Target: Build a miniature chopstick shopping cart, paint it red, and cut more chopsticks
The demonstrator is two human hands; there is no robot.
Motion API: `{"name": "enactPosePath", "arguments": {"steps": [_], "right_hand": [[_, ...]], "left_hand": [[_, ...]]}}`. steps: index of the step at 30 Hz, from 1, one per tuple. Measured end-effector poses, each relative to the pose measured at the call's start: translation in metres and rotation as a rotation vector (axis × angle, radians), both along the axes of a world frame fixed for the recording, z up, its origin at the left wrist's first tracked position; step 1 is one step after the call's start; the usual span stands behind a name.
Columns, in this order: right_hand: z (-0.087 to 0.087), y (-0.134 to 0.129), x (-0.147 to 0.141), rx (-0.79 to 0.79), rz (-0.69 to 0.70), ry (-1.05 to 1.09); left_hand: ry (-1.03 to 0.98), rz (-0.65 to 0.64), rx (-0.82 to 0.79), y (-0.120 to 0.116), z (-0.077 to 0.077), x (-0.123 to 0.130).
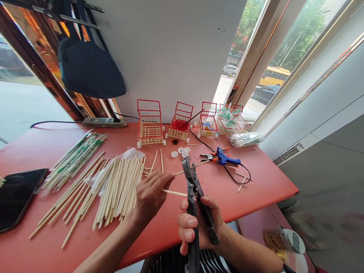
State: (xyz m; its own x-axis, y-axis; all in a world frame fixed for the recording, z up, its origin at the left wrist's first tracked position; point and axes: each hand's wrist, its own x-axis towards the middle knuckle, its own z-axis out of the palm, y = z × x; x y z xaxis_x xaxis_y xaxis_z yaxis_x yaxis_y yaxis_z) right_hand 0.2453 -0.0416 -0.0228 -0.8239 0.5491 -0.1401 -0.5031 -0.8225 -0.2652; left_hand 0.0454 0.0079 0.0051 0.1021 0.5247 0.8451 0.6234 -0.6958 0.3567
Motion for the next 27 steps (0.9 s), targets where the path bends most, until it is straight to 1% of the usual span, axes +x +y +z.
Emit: {"name": "enactPosePath", "arguments": {"steps": [1,4,5,7,9,11,13,16,18,20,22,25,27], "right_hand": [[-0.003,0.001,0.0,0.015,0.012,-0.003],[-0.014,0.005,0.004,0.045,0.084,-0.049],[-0.017,0.006,0.007,0.039,0.103,-0.07],[-0.016,0.004,0.011,0.004,0.095,-0.108],[-0.007,-0.001,0.013,-0.053,0.032,-0.128],[0.009,-0.008,0.011,-0.108,-0.04,-0.122],[0.028,-0.013,0.007,-0.142,-0.078,-0.109],[0.051,-0.015,0.001,-0.145,-0.069,-0.101],[0.057,-0.014,0.001,-0.142,-0.054,-0.07],[0.057,-0.014,0.001,-0.145,-0.044,-0.014],[0.053,-0.014,0.002,-0.149,-0.035,0.045],[0.043,-0.015,0.001,-0.165,-0.027,0.105],[0.034,-0.017,-0.001,-0.197,-0.047,0.103]], "left_hand": [[0.009,-0.007,-0.018,-0.001,0.0,0.001],[0.004,-0.026,-0.139,-0.002,0.001,0.001],[0.011,-0.028,-0.156,-0.001,0.001,0.001],[0.051,-0.021,-0.119,0.0,0.0,0.0],[0.106,-0.007,-0.045,0.001,-0.001,0.0],[0.143,-0.005,0.001,0.0,-0.002,0.001],[0.144,-0.021,0.008,-0.001,-0.002,0.003],[0.124,-0.045,0.012,-0.002,-0.001,0.003],[0.147,-0.047,0.029,-0.002,-0.001,0.003],[0.184,-0.044,0.047,-0.002,0.001,0.003],[0.2,-0.046,0.057,-0.001,0.003,0.004],[0.189,-0.051,0.055,-0.002,0.005,0.008],[0.18,-0.045,0.041,-0.004,0.004,0.011]]}}
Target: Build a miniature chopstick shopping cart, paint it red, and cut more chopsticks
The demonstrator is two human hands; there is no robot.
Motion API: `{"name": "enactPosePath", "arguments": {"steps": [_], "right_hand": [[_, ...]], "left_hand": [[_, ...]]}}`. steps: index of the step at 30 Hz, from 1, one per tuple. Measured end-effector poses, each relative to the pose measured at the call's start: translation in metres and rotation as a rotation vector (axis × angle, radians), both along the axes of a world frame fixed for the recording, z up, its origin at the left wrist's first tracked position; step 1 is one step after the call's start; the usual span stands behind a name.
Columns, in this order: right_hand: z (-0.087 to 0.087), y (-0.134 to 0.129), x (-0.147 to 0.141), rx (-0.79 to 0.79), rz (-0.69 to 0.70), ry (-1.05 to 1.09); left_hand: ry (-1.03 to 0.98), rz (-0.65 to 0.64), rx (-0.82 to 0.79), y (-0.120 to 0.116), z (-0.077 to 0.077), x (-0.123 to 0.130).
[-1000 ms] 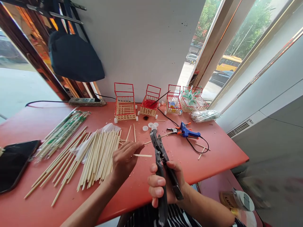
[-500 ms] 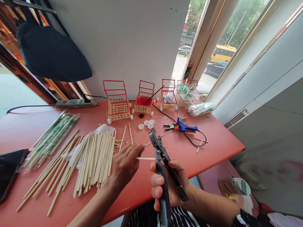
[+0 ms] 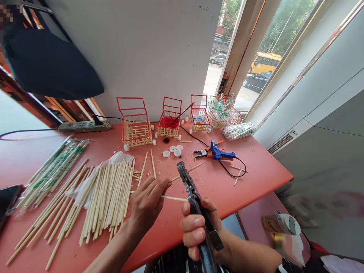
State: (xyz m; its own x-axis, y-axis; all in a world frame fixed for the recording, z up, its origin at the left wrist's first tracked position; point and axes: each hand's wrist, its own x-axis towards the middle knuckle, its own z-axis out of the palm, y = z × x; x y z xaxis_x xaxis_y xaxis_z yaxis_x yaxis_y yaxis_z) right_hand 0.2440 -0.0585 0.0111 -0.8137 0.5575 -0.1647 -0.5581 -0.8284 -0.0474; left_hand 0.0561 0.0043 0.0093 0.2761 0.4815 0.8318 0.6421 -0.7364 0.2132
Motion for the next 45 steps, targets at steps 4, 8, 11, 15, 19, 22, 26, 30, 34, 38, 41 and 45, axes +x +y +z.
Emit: {"name": "enactPosePath", "arguments": {"steps": [4,8,11,15,19,22,26,30,34,38,41,45], "right_hand": [[-0.022,-0.004,-0.002,-0.057,-0.025,-0.1],[-0.03,-0.005,0.005,0.017,0.026,-0.126],[-0.017,0.007,0.022,0.183,0.048,-0.117],[0.013,0.04,0.06,0.508,0.115,-0.39],[0.04,0.072,0.087,0.893,0.192,-0.904],[0.058,0.082,0.091,1.124,0.289,-1.288],[0.072,0.085,0.083,1.292,0.413,-1.536],[0.068,0.088,0.08,1.277,0.436,-1.557],[0.056,0.097,0.079,1.126,0.192,-1.499],[0.043,0.112,0.061,1.019,-0.207,-1.317],[0.032,0.124,0.043,0.99,-0.366,-1.197],[0.018,0.135,0.027,0.917,-0.42,-1.09]], "left_hand": [[-0.075,0.028,-0.098,0.0,-0.004,0.001],[-0.217,0.081,-0.435,0.004,-0.004,-0.005],[-0.336,0.035,-0.762,0.008,-0.003,-0.008],[-0.596,-0.134,-1.079,0.012,-0.006,-0.009],[-0.818,-0.243,-1.23,0.013,-0.004,-0.009],[-0.886,-0.286,-1.288,0.011,0.001,-0.008],[-0.906,-0.3,-1.295,0.009,0.005,-0.009],[-0.953,-0.382,-1.354,0.007,0.003,-0.009],[-1.028,-0.505,-1.49,0.004,0.002,-0.008],[-1.021,-0.518,-1.581,0.003,0.002,-0.006],[-0.979,-0.484,-1.582,0.004,0.001,-0.004],[-0.917,-0.422,-1.561,0.005,-0.001,-0.005]]}}
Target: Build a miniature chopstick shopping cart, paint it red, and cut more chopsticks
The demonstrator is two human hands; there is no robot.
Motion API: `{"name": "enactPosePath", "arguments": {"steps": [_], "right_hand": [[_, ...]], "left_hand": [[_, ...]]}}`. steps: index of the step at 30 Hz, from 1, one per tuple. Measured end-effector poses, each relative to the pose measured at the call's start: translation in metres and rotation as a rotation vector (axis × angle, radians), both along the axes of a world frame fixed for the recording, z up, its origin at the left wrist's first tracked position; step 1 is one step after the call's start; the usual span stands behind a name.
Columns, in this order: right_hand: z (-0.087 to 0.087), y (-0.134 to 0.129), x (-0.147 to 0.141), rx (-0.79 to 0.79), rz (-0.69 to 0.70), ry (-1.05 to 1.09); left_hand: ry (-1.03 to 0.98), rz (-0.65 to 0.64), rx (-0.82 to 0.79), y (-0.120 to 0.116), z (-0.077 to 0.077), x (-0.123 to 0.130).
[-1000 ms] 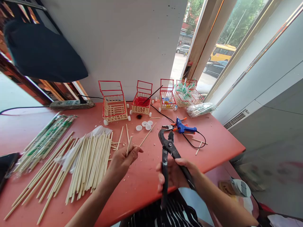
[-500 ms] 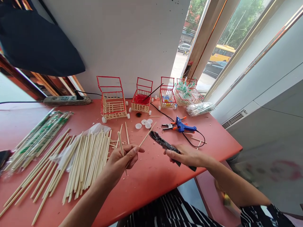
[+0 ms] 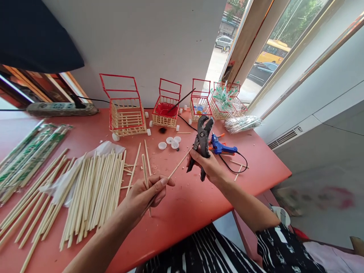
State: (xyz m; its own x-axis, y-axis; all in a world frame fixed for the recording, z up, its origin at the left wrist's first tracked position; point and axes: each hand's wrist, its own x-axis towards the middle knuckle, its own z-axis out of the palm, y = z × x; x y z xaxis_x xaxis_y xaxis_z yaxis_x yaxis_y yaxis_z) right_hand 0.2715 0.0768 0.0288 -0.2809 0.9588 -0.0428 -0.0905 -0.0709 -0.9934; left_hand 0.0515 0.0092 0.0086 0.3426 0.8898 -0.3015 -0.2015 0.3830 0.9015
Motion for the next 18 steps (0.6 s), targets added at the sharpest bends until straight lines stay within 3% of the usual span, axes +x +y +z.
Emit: {"name": "enactPosePath", "arguments": {"steps": [4,12,18], "right_hand": [[-0.003,0.003,-0.005,-0.066,0.001,0.078],[0.008,0.001,-0.004,-0.13,0.004,0.122],[0.006,-0.001,-0.015,-0.039,0.036,0.04]], "left_hand": [[0.037,-0.005,-0.013,0.001,-0.002,-0.002],[0.007,0.039,-0.015,0.002,0.0,-0.005],[0.068,0.087,0.051,0.001,-0.004,-0.005]]}}
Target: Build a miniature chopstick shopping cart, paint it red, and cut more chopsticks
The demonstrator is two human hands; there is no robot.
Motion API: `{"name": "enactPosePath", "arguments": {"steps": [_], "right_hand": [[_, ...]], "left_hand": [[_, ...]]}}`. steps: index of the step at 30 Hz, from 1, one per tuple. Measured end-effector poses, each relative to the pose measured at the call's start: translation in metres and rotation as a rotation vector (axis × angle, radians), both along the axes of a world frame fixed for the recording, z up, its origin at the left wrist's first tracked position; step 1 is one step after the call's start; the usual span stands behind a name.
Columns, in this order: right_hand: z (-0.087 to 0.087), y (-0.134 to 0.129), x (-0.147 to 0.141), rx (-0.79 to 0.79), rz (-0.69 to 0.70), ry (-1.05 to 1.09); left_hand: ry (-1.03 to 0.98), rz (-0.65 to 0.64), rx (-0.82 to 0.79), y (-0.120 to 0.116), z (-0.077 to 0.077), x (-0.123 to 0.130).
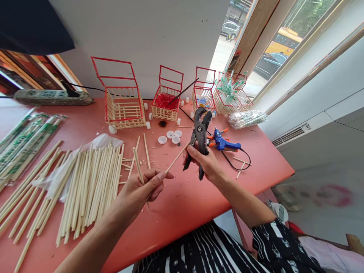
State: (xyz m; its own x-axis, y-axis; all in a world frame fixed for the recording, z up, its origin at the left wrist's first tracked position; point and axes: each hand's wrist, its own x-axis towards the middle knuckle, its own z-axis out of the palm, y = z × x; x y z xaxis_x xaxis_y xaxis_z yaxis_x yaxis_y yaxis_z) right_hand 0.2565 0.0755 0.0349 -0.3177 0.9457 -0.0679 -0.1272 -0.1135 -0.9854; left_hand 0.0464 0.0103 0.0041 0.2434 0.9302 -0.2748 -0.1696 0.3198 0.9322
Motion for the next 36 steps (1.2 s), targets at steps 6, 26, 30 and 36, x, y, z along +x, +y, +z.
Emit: {"name": "enactPosePath", "arguments": {"steps": [6,26,30,36], "right_hand": [[-0.001,-0.007,-0.016,0.127,-0.074,-0.019],[-0.005,-0.012,-0.023,0.172,-0.112,-0.165],[-0.007,-0.01,-0.022,0.242,-0.122,-0.205],[-0.012,-0.007,-0.02,0.278,-0.107,-0.262]], "left_hand": [[0.056,0.028,0.05,-0.003,0.001,-0.002],[0.161,0.04,0.14,-0.002,0.009,-0.002],[0.177,0.038,0.146,-0.001,0.007,-0.003],[0.168,0.028,0.124,0.001,0.007,-0.003]]}}
